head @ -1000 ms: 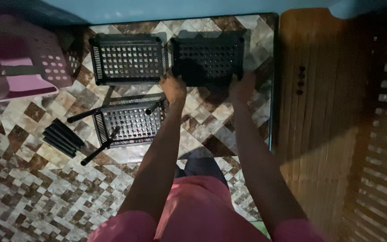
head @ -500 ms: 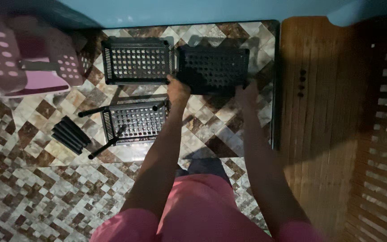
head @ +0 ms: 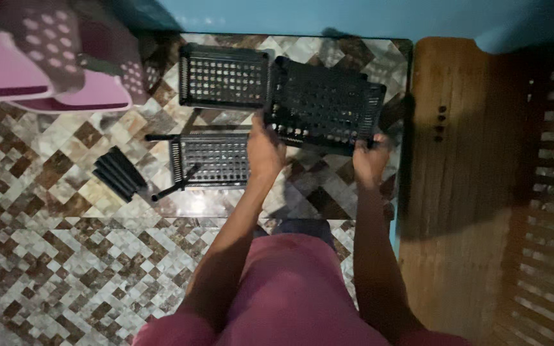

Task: The person kneels on a tiled floor and attaches black plastic handle pieces to perforated black plastic baskets, pressing the fittings into place by hand and stacking the baskets. They pick up handle parts from a pile and work on the baskets one at a time.

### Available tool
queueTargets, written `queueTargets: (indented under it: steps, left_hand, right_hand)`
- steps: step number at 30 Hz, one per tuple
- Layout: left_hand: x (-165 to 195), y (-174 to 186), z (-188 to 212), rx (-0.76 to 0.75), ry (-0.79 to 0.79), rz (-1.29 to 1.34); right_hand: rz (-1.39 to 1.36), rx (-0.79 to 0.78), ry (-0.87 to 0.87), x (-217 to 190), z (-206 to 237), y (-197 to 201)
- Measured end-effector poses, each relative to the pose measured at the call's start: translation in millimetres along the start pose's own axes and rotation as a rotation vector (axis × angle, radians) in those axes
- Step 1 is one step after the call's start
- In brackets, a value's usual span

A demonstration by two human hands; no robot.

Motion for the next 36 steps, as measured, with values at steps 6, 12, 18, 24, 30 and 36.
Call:
queueTargets:
  steps: [6,12,18,24,30,36]
  left_hand:
    - [-31.8,105.6,19.6,0.258,-0.304,-0.012]
    - [-112.1,201.4,19.6,0.215,0.034,0.058]
    - [-160.1,250.3,14.3,0.215,-0.043,0.301]
    - [-183.9,251.8,11.0,0.151,0.021,0.382]
    - [-183.4,246.5,9.2,0.075,0.032,0.388]
    - [-180.7,248.1,7.4,0.07,0.103,0.303]
  right_hand:
    - [-0.241,-0.085,0.118,-44.8,46.3,-17.1]
    - [-0.305,-0.258,0.051,-80.1,109.1,-56.4]
    - [-0.132,-0.291,0.214,-111.3,162.6,-85.2]
    - [0.022,-0.279,0.15,-109.5,182.5,-99.1]
    - [0.021,-0.28,0.121,-116.0,184.1,-101.2]
    - [0.014,-0.333,0.082,-120.5,182.8,-107.7]
Point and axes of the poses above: each hand's wrist, its own z-axis away from the middle knuckle, its own y-axis out of the back of the hand, x = y × z, the point moved 6 cm from there along -z, towards the middle knuckle, and after that the axes turned 3 degrees about x, right-handed, at the moved point
